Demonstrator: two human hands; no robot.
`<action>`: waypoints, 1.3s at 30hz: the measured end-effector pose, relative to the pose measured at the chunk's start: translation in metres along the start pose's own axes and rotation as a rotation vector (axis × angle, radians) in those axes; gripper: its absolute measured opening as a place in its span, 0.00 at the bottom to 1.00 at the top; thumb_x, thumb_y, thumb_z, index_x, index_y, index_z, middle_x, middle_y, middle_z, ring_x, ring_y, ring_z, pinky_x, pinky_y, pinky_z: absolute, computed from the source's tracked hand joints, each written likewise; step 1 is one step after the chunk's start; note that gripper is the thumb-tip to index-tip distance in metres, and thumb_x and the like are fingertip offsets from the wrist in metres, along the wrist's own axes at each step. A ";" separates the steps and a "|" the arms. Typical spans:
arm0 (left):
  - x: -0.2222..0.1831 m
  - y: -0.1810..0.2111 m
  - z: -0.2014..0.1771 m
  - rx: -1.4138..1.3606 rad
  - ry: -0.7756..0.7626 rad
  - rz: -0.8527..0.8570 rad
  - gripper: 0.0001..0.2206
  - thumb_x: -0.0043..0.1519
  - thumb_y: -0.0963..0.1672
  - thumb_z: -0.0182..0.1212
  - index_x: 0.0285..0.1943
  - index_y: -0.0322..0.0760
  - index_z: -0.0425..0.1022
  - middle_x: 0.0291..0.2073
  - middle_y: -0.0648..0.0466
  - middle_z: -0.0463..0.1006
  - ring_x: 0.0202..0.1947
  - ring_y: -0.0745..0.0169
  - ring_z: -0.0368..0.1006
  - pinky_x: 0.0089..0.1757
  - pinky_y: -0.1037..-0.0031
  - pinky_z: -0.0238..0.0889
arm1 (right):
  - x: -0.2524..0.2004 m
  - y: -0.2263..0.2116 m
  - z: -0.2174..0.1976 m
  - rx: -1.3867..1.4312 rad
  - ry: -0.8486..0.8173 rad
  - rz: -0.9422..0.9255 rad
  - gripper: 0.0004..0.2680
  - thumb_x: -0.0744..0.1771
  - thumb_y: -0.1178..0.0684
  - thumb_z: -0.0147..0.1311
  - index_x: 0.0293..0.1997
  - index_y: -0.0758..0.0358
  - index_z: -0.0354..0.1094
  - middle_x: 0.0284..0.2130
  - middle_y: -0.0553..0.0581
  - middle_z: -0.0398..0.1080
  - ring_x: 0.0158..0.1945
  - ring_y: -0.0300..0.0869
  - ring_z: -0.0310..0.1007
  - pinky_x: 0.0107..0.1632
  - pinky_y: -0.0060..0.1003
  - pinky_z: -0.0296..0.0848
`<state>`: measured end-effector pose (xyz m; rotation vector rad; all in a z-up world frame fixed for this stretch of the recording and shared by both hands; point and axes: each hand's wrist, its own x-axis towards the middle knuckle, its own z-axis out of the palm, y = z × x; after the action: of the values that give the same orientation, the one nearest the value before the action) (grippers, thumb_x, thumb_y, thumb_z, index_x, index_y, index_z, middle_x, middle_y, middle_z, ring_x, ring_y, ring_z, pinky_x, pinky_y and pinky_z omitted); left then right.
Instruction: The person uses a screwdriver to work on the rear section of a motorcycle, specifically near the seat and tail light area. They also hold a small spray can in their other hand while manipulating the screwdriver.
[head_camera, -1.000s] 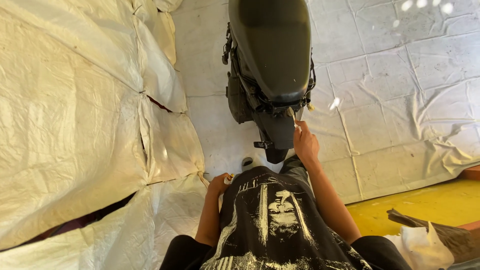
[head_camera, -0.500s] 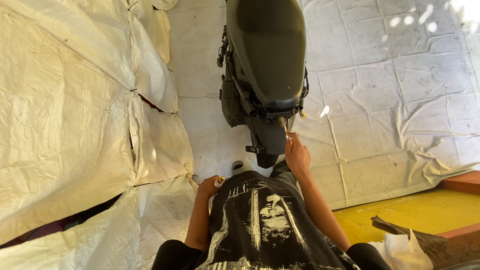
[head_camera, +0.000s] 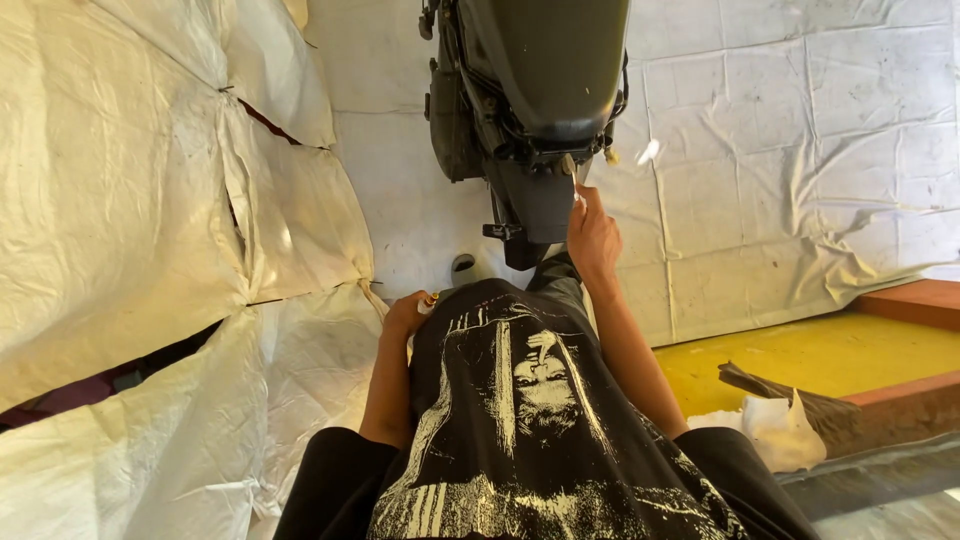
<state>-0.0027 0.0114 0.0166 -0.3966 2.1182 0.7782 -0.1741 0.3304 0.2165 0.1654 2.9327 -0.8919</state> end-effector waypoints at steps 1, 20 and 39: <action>0.004 -0.002 0.004 -0.001 -0.003 -0.002 0.16 0.61 0.55 0.54 0.50 0.51 0.76 0.46 0.38 0.81 0.56 0.33 0.73 0.56 0.51 0.67 | -0.001 -0.001 -0.001 -0.002 -0.003 0.002 0.11 0.72 0.51 0.38 0.58 0.49 0.66 0.19 0.66 0.71 0.28 0.66 0.76 0.34 0.58 0.73; 0.027 -0.003 0.009 0.018 -0.012 -0.024 0.18 0.60 0.57 0.53 0.49 0.52 0.76 0.45 0.40 0.82 0.55 0.37 0.75 0.54 0.53 0.69 | 0.006 0.007 0.007 -0.078 -0.057 0.083 0.13 0.72 0.46 0.38 0.62 0.41 0.65 0.24 0.72 0.73 0.36 0.69 0.77 0.41 0.62 0.72; 0.015 -0.002 0.008 -0.025 0.005 -0.041 0.17 0.60 0.57 0.54 0.49 0.55 0.76 0.45 0.42 0.82 0.55 0.38 0.75 0.54 0.53 0.69 | 0.005 0.011 0.011 -0.130 0.001 -0.024 0.11 0.72 0.49 0.39 0.60 0.46 0.65 0.22 0.72 0.73 0.31 0.68 0.77 0.36 0.63 0.71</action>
<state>-0.0062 0.0151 0.0000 -0.4536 2.1001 0.7814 -0.1773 0.3336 0.2011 0.1228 2.9867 -0.7016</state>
